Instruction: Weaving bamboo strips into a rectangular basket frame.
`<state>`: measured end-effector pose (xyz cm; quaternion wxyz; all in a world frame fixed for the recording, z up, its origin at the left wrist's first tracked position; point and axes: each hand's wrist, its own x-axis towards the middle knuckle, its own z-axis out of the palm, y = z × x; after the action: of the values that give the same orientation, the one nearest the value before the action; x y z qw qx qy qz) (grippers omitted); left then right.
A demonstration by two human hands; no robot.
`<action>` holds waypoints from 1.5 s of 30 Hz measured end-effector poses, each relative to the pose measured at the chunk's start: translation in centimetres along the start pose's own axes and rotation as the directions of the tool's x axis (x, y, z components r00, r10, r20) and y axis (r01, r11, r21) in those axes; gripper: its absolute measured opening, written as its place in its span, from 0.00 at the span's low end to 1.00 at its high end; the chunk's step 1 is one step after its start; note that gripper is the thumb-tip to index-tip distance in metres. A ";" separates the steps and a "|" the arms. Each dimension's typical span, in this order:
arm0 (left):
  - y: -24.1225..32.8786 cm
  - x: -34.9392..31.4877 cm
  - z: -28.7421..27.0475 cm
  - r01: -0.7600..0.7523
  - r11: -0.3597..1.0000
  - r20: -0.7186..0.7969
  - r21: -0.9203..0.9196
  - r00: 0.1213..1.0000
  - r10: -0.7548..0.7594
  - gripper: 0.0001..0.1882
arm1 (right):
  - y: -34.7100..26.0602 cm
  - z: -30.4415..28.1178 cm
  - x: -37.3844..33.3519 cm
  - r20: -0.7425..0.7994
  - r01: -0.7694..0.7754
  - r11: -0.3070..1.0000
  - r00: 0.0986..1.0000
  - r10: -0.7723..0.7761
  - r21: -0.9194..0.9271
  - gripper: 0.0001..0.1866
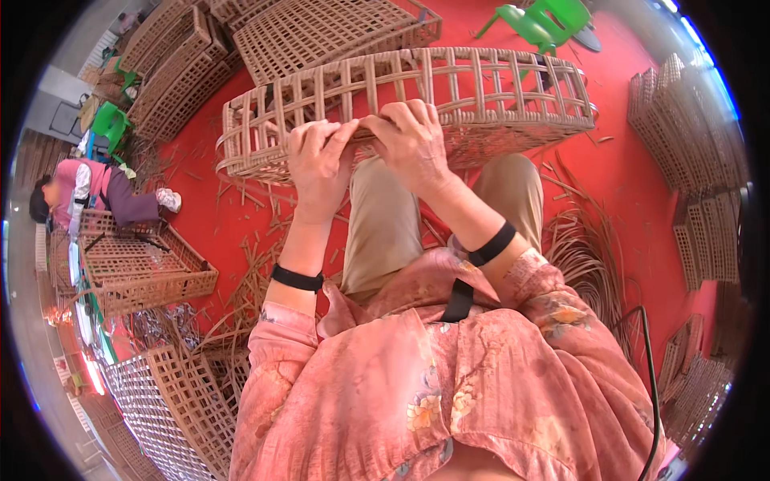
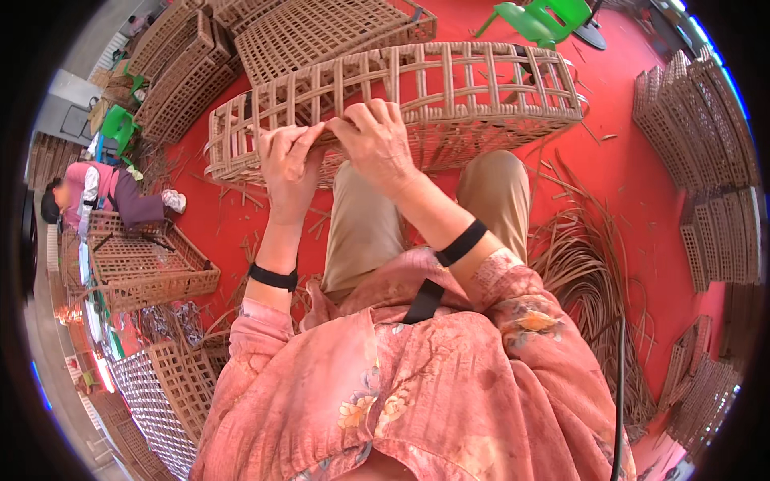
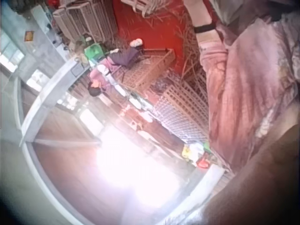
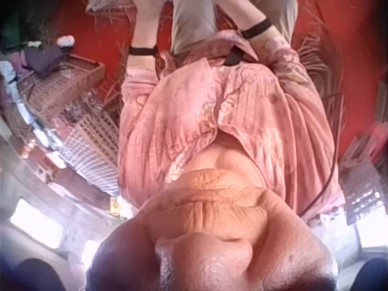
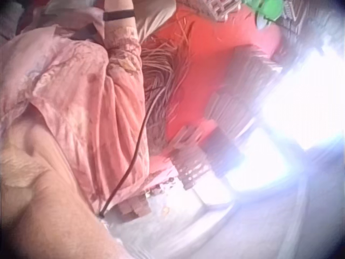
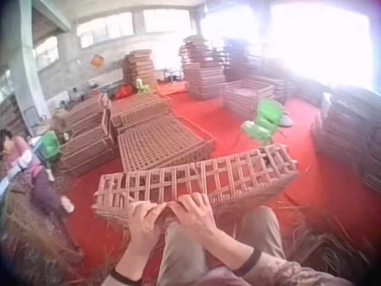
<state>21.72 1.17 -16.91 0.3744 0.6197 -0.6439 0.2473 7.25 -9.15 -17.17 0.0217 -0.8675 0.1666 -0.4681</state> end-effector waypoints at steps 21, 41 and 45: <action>6.1 3.9 4.2 0.033 0.999 0.191 0.042 0.981 -0.040 0.26 | 7.2 -7.7 0.7 0.252 0.062 0.998 0.966 -0.062 0.005 0.22; 4.7 2.2 3.7 -0.075 0.990 0.186 -0.123 0.978 0.098 0.21 | 5.9 -8.5 -2.5 0.217 -0.037 0.999 0.976 0.030 0.028 0.15; 6.6 3.3 2.7 0.034 0.999 0.257 0.041 0.965 -0.043 0.28 | 9.4 -13.0 -4.1 0.218 -0.113 0.983 0.965 0.144 -0.146 0.24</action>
<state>14.92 -2.25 -14.92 0.2810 0.6657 -0.6704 0.1688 -8.03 -15.22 -14.98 0.0134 -0.9023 0.2497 -0.3511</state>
